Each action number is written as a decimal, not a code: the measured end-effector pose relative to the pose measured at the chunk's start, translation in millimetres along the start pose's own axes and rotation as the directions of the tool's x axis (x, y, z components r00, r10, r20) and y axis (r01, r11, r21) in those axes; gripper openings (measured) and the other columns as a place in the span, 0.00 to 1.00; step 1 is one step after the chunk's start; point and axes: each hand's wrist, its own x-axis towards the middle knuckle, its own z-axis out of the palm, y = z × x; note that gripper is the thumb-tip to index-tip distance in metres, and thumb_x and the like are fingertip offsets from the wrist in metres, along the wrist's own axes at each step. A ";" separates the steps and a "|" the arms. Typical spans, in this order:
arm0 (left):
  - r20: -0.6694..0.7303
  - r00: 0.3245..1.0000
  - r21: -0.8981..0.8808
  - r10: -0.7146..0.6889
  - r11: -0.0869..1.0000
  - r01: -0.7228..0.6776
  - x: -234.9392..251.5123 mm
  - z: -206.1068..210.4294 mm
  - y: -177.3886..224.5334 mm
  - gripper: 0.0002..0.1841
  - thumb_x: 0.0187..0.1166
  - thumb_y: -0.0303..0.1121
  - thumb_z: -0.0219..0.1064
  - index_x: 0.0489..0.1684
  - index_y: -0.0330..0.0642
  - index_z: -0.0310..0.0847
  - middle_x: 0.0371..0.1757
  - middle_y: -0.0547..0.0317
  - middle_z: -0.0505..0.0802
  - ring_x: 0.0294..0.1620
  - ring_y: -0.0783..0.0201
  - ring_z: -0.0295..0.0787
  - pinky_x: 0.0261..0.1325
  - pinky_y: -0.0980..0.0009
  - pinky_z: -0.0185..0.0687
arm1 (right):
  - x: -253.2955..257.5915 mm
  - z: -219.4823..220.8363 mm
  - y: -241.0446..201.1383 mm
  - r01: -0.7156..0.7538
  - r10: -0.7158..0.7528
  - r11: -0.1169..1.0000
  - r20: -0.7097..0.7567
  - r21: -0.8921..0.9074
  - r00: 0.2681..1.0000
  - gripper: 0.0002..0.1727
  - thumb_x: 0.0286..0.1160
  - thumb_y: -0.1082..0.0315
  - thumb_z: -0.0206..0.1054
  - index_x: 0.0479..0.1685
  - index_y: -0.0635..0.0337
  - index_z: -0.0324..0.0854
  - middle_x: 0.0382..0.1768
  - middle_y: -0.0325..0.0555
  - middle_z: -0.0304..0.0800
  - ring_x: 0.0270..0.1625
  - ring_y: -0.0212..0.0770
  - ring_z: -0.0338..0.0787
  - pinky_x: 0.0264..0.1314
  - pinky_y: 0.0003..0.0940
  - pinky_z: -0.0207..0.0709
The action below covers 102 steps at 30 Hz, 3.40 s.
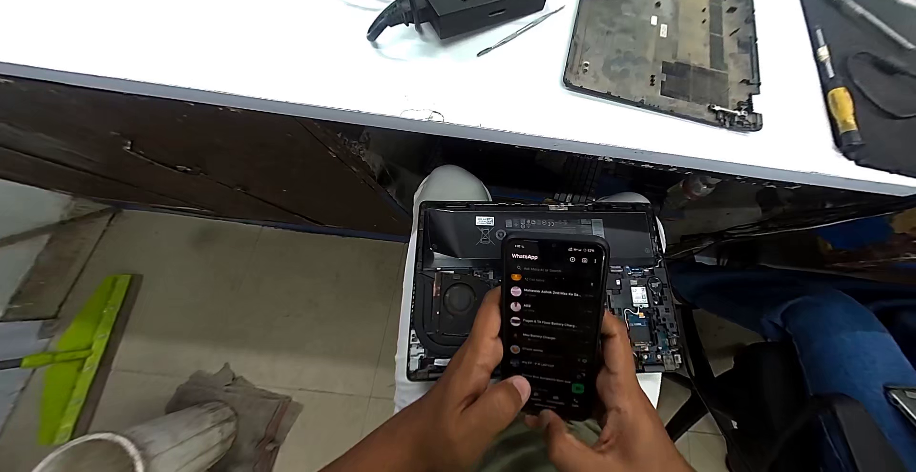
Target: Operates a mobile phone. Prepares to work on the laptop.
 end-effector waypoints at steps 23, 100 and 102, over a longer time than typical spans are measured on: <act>-0.129 0.990 0.185 -0.060 0.979 0.084 11.0 -5.7 13.7 0.32 0.76 0.37 0.70 0.81 0.49 0.64 0.60 0.57 0.90 0.60 0.60 0.91 0.61 0.62 0.92 | -0.9 -0.3 -3.7 -0.022 0.027 0.986 -0.031 0.166 0.999 0.34 0.75 0.75 0.60 0.82 0.62 0.50 0.64 0.57 0.81 0.59 0.54 0.92 0.41 0.49 0.95; 0.013 0.995 0.171 -0.094 0.981 0.090 9.1 -1.5 11.1 0.53 0.70 0.28 0.67 0.97 0.53 0.32 0.77 0.54 0.80 0.75 0.56 0.81 0.75 0.57 0.82 | 2.7 -3.2 -2.5 -0.075 0.122 0.953 -0.143 0.294 0.982 0.24 0.89 0.69 0.56 0.81 0.56 0.58 0.58 0.60 0.84 0.49 0.55 0.94 0.28 0.46 0.94; 0.017 0.995 0.179 -0.095 0.980 0.091 9.3 -2.0 11.4 0.53 0.69 0.29 0.68 0.96 0.52 0.32 0.78 0.54 0.79 0.76 0.56 0.80 0.76 0.56 0.82 | 3.2 -3.6 -2.5 -0.074 0.121 0.951 -0.143 0.299 0.982 0.24 0.89 0.69 0.56 0.81 0.56 0.58 0.58 0.60 0.84 0.49 0.55 0.94 0.28 0.46 0.94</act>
